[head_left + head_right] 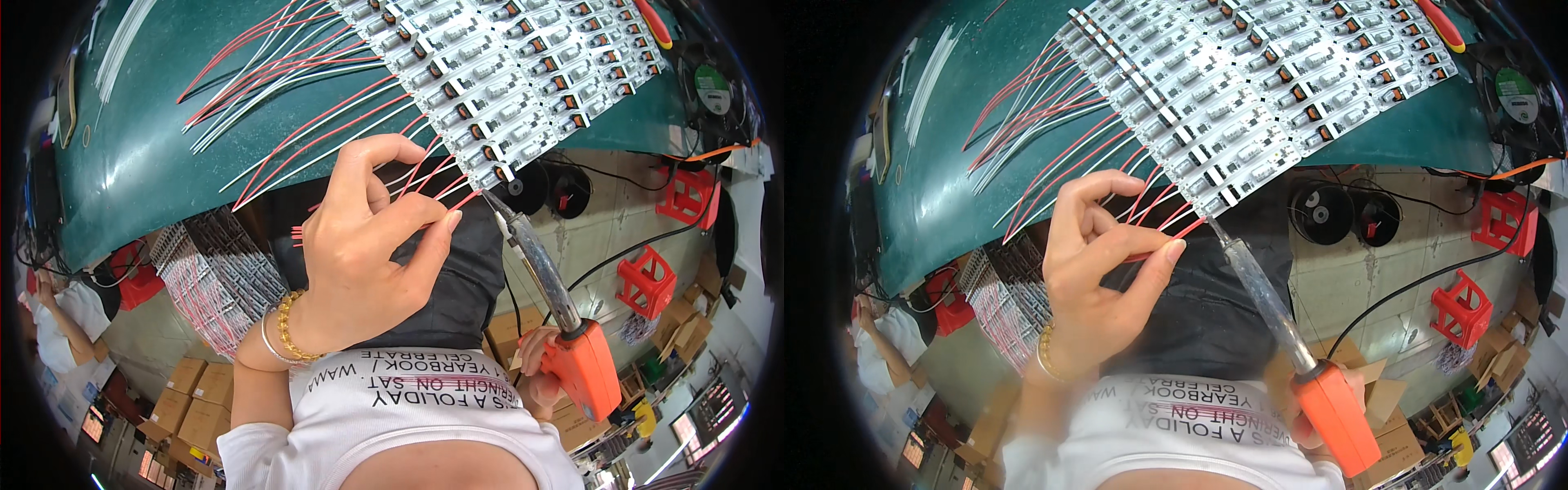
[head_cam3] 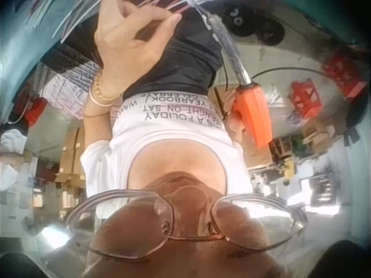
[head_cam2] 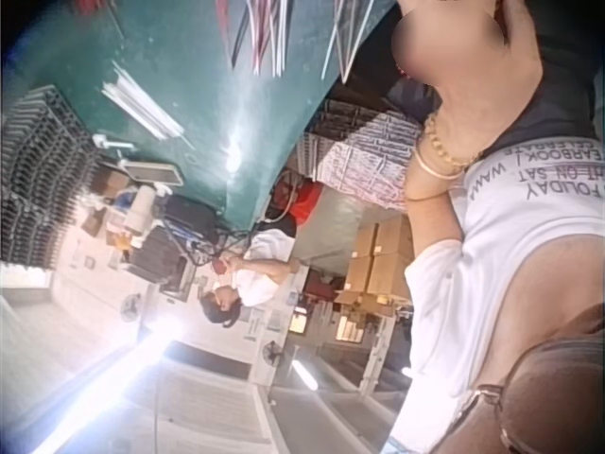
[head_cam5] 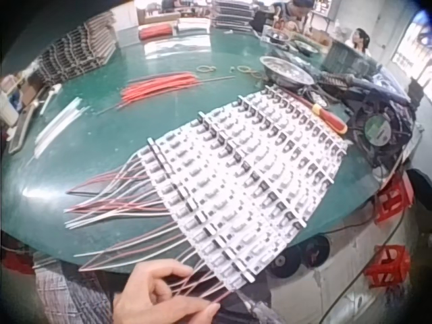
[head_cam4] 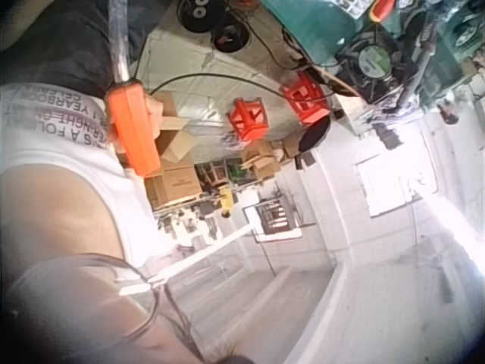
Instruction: The person uses a soldering iron to attach white and red wires to a grid of electronic components on a green workbench. They repeatedly pick up wires, position them on the component terminals, and apply the soldering iron to secure the connections.
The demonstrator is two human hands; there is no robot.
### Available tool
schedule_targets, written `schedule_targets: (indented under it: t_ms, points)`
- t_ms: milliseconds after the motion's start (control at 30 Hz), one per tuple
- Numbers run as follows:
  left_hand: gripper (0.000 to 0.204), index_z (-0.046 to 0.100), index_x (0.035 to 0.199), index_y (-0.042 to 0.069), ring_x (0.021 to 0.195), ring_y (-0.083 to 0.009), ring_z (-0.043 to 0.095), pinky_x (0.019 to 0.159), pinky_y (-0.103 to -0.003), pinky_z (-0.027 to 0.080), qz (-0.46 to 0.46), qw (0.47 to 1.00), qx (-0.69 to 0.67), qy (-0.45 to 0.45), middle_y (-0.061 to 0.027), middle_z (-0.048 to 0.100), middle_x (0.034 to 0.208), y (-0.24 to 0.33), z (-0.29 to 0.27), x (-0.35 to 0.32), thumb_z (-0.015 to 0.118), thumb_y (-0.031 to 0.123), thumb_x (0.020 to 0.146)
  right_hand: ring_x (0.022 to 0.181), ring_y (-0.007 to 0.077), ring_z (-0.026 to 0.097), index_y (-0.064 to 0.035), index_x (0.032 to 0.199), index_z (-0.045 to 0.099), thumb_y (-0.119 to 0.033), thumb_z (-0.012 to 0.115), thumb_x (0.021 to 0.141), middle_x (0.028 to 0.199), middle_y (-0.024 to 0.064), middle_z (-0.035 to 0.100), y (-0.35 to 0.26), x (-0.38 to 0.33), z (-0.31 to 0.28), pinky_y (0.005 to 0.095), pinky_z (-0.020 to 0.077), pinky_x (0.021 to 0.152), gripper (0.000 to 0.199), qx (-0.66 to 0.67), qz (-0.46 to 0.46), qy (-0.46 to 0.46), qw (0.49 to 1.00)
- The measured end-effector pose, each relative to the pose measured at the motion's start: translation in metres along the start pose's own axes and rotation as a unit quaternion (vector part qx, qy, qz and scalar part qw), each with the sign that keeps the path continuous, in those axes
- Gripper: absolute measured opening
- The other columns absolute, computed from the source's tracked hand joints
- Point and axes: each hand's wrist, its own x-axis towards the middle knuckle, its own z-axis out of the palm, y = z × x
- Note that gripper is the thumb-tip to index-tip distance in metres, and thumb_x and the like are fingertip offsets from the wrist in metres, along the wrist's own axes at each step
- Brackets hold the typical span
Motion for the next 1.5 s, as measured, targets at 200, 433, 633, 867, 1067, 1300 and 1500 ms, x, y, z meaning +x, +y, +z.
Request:
schedule_targets:
  t_ms: [200,433,633,867,1067,1300,1500]
  points:
    - [0.012,0.073,0.082,0.002,0.059,-0.0079,0.04,0.06,-0.022,0.038,0.003,1.0,0.01,-0.003,-0.0128,0.056,0.113,-0.001,0.0,0.0,0.077,-0.002,0.071,0.069,0.0252,0.06,-0.0084,0.075,0.066,-0.024,0.069,0.074,0.08,0.0069,0.06,0.006,0.004,0.008,0.0346,0.0457,0.06,0.016,0.165,-0.067,0.004,0.984]
    - [0.012,0.073,0.081,0.001,0.059,-0.008,0.041,0.06,-0.023,0.038,0.012,1.0,0.02,-0.007,-0.0128,0.057,0.113,0.001,0.002,0.003,0.077,-0.002,0.071,0.045,0.0115,0.048,-0.0025,0.125,0.049,-0.066,0.067,0.081,0.055,-0.0051,0.049,0.012,0.012,0.002,0.0285,0.0446,0.053,0.079,0.197,-0.119,-0.044,0.972]
    - [0.013,0.073,0.082,0.001,0.064,-0.0111,0.046,0.062,-0.024,0.041,-0.011,1.0,0.026,-0.004,-0.0142,0.059,0.112,0.002,-0.002,-0.002,0.078,-0.002,0.07,0.045,0.0116,0.048,-0.0001,0.13,0.046,-0.063,0.065,0.084,0.054,-0.0051,0.048,-0.001,0.028,0.012,0.0281,0.043,0.051,0.08,0.302,-0.114,-0.062,0.944]
    - [0.021,0.073,0.092,0.001,0.072,-0.0236,0.061,0.069,-0.034,0.048,0.106,0.99,0.029,0.086,-0.0105,0.069,0.087,-0.01,-0.033,0.002,0.079,0.001,0.071,0.045,0.0109,0.044,0.001,0.131,0.044,-0.058,0.063,0.089,0.053,-0.004,0.045,-0.003,0.06,0.004,0.0267,0.0398,0.048,0.075,0.268,-0.193,0.055,0.942]
    - [0.013,0.068,0.089,-0.003,0.064,-0.0178,0.064,0.063,-0.028,0.048,-0.014,0.988,0.031,0.15,-0.011,0.07,0.074,-0.012,-0.088,0.033,0.071,-0.009,0.079,0.043,0.0099,0.04,0.0063,0.129,0.044,-0.051,0.063,0.092,0.053,-0.0029,0.042,-0.078,0.177,-0.019,0.0258,0.0373,0.046,0.071,0.26,-0.336,0.209,0.881]
    - [0.005,0.066,0.083,-0.004,0.064,-0.0068,0.054,0.058,-0.02,0.041,-0.059,0.991,-0.075,0.098,-0.0054,0.063,0.075,-0.037,-0.107,0.105,0.07,-0.006,0.083,0.041,0.0074,0.046,0.0015,0.085,0.059,-0.022,0.07,0.092,0.055,-0.001,0.052,-0.16,0.345,-0.05,0.0233,0.032,0.039,0.027,0.158,-0.165,0.232,0.946]
    - [0.007,0.065,0.086,-0.001,0.066,-0.0051,0.052,0.057,-0.022,0.04,-0.096,0.991,-0.097,0.005,-0.0026,0.062,0.076,-0.042,-0.09,0.154,0.071,0.004,0.086,0.04,0.0089,0.04,0.0057,0.098,0.058,-0.029,0.056,0.1,0.051,-0.0006,0.044,-0.134,0.284,-0.045,0.0245,0.0337,0.039,0.035,0.28,-0.216,0.21,0.912]
